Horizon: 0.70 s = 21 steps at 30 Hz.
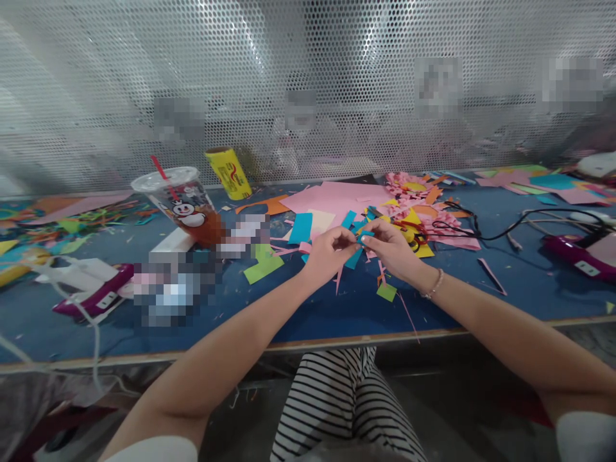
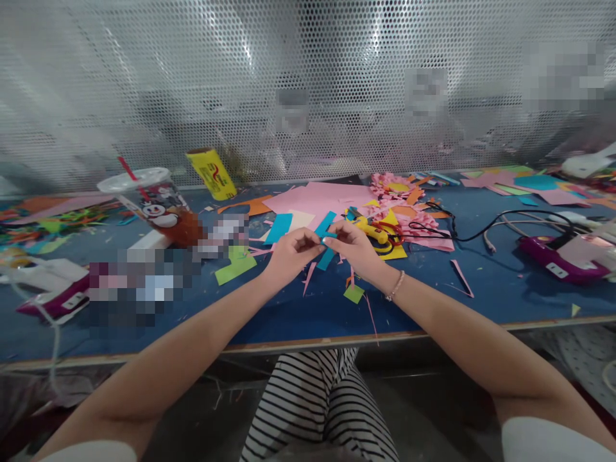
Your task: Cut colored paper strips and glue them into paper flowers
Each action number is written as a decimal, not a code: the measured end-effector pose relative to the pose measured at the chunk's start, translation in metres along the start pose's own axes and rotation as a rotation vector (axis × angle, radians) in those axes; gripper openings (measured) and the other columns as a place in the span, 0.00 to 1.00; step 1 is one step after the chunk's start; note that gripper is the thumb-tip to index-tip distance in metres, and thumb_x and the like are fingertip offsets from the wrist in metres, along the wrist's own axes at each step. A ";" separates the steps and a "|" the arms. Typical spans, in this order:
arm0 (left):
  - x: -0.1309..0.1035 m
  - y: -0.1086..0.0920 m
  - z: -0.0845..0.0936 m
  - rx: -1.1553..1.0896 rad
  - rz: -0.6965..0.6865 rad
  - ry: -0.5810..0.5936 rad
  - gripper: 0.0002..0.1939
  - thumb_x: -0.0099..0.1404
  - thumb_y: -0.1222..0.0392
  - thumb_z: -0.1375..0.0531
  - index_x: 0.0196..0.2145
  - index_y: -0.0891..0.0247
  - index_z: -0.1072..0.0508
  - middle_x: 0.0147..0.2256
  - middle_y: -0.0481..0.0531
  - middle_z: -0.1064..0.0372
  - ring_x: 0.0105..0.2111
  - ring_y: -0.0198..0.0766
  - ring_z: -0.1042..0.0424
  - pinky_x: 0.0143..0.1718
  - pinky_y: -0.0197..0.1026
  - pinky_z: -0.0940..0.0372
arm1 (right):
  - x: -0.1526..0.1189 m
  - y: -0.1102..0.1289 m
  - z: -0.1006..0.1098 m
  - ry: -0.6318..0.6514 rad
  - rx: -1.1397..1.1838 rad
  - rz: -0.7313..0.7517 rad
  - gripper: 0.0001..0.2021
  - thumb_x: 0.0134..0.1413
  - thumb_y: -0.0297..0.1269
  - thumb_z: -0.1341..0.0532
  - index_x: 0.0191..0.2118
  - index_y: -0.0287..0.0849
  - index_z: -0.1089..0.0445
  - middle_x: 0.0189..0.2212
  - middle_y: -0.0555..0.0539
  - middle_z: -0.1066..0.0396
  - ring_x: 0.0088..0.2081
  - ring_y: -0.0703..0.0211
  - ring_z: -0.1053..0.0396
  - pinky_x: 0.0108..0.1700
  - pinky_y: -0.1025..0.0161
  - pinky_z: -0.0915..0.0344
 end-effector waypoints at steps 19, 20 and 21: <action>0.007 0.004 0.033 0.057 0.026 -0.123 0.09 0.50 0.58 0.38 0.24 0.64 0.34 0.23 0.47 0.36 0.25 0.31 0.36 0.27 0.35 0.41 | 0.010 -0.020 0.073 0.009 -1.609 -0.223 0.30 0.49 0.59 0.50 0.39 0.33 0.31 0.39 0.30 0.32 0.46 0.36 0.36 0.41 0.48 0.40; 0.007 0.004 0.033 0.066 0.027 -0.118 0.09 0.51 0.57 0.38 0.24 0.64 0.34 0.23 0.47 0.36 0.25 0.31 0.36 0.27 0.35 0.41 | 0.011 -0.020 0.074 0.010 -1.612 -0.234 0.29 0.49 0.58 0.49 0.39 0.33 0.31 0.39 0.30 0.31 0.44 0.37 0.35 0.41 0.50 0.39; 0.007 0.005 0.033 0.075 0.028 -0.113 0.09 0.51 0.57 0.38 0.24 0.64 0.34 0.23 0.47 0.36 0.25 0.31 0.36 0.27 0.35 0.41 | 0.012 -0.019 0.076 0.007 -1.610 -0.246 0.28 0.48 0.57 0.48 0.39 0.33 0.31 0.38 0.30 0.31 0.43 0.38 0.34 0.40 0.52 0.39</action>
Point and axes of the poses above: each hand's wrist, its own x-axis towards the middle knuckle, its own z-axis out of the back of the hand, y = z × x, the point moved 8 cm from there along x, towards the middle knuckle
